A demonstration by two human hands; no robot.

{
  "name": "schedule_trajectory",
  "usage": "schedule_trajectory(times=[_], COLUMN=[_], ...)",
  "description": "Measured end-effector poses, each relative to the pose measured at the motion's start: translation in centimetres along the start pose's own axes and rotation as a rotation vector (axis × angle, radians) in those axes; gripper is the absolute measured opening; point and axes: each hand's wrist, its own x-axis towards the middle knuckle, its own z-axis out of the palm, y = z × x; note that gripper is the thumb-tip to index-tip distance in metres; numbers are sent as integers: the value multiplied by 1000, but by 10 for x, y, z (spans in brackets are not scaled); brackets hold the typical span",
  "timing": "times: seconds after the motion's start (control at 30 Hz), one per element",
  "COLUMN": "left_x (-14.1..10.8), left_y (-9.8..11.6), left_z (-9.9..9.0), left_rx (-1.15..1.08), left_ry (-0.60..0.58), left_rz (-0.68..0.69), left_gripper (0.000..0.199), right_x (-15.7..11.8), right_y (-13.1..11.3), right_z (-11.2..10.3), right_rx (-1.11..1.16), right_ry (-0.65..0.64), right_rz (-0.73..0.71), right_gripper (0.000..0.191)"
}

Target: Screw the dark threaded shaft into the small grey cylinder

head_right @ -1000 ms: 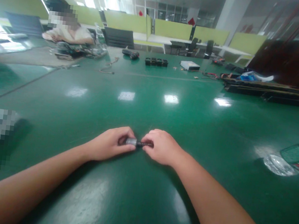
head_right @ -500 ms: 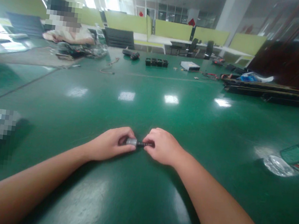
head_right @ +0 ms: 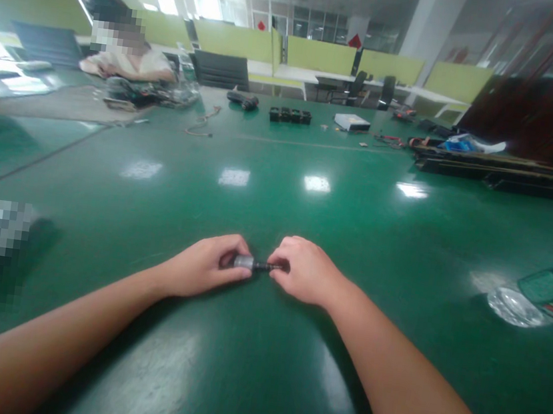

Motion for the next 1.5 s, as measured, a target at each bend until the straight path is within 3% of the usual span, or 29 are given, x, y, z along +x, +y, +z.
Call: schedule_trajectory(times=[1.5], left_x=[-1], left_y=[-2], left_z=[0], left_rx=[12], left_ry=[-3], left_rz=[2], left_gripper=[33], right_x=[-8], right_y=[7], right_z=[-15], right_rx=[10], right_ry=[-53], right_rz=[103], right_gripper=[12])
